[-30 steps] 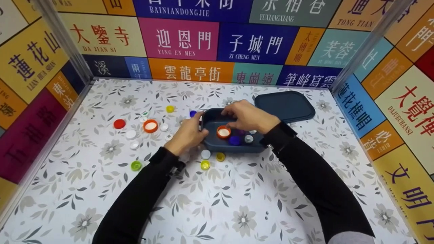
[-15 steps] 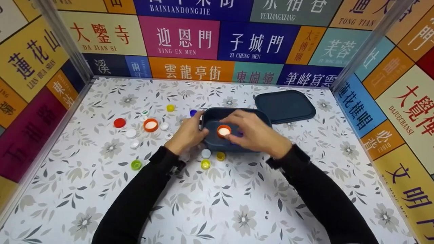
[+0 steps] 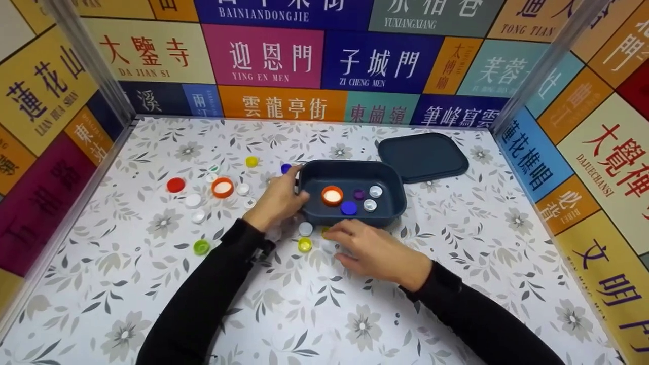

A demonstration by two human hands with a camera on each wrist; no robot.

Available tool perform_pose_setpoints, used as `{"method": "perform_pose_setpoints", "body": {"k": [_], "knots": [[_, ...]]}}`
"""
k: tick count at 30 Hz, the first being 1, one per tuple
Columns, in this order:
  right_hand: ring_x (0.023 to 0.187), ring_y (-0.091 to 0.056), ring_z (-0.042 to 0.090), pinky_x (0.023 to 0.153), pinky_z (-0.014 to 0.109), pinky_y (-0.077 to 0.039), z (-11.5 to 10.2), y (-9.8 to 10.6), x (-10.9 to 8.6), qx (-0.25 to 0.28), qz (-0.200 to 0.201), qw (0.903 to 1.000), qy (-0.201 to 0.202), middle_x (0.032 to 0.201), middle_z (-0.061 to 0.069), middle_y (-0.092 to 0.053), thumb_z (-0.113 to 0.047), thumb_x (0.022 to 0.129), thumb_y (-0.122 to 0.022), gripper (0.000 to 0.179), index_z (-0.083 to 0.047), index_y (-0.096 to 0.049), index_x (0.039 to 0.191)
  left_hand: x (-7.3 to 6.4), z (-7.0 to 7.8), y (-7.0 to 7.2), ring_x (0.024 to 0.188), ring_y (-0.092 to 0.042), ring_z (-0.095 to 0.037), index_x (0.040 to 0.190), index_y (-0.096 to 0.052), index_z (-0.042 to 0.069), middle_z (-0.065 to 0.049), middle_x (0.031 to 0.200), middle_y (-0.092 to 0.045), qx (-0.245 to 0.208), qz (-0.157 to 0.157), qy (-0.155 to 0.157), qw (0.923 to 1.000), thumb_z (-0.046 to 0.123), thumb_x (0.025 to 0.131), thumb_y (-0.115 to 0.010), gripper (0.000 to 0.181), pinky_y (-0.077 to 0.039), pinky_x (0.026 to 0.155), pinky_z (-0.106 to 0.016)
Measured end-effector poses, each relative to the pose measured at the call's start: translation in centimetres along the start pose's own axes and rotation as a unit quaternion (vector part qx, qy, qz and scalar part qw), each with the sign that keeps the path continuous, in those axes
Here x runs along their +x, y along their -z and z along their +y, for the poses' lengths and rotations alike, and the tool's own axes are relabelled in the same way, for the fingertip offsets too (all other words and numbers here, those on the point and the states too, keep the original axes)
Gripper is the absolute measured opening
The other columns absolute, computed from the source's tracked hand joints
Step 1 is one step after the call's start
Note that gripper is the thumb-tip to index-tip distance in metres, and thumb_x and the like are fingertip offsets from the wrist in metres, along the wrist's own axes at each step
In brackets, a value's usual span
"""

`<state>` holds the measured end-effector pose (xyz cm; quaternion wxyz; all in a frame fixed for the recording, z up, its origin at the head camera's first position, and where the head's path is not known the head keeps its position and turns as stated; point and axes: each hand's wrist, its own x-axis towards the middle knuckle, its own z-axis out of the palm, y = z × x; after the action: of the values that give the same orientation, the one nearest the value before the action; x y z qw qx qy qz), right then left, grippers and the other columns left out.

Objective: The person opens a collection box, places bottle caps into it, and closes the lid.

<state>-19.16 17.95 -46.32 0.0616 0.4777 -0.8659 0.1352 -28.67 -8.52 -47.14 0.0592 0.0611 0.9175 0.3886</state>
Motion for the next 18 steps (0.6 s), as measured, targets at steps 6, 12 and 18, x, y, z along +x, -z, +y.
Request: {"method": "perform_pose_setpoints", "body": {"k": [6, 12, 18], "knots": [[0.135, -0.073, 0.030, 0.108, 0.044, -0.068, 0.0, -0.9, 0.2, -0.015, -0.055, 0.9981, -0.023, 0.150, 0.011, -0.074, -0.027, 0.108, -0.086, 0.053, -0.007, -0.073, 0.155, 0.0, -0.1, 0.0, 0.133, -0.074, -0.038, 0.182, -0.037, 0.007, -0.029, 0.160, -0.070, 0.011, 0.004, -0.007, 0.9999, 0.016, 0.109, -0.074, 0.082, -0.060, 0.122, -0.051], [0.126, -0.073, 0.029, 0.103, 0.044, -0.068, 0.0, -1.5, 0.2, -0.012, -0.057, 0.9980, -0.024, 0.144, 0.010, -0.076, -0.028, 0.108, -0.085, 0.051, -0.009, -0.074, 0.154, -0.1, 0.1, 0.1, 0.126, -0.074, -0.035, 0.182, -0.037, 0.009, -0.026, 0.151, -0.075, 0.017, -0.002, -0.001, 0.9999, 0.017, 0.109, -0.072, 0.081, -0.062, 0.113, -0.050], [0.117, -0.073, 0.029, 0.099, 0.044, -0.067, -0.3, -1.5, 0.0, -0.001, -0.052, 0.9986, -0.010, 0.134, 0.009, -0.078, -0.026, 0.107, -0.086, 0.044, -0.011, -0.078, 0.147, 0.0, 0.2, 0.2, 0.127, -0.073, -0.035, 0.182, -0.036, 0.011, -0.025, 0.154, -0.073, 0.012, -0.005, 0.009, 0.9999, 0.018, 0.109, -0.074, 0.083, -0.062, 0.115, -0.051]]}}
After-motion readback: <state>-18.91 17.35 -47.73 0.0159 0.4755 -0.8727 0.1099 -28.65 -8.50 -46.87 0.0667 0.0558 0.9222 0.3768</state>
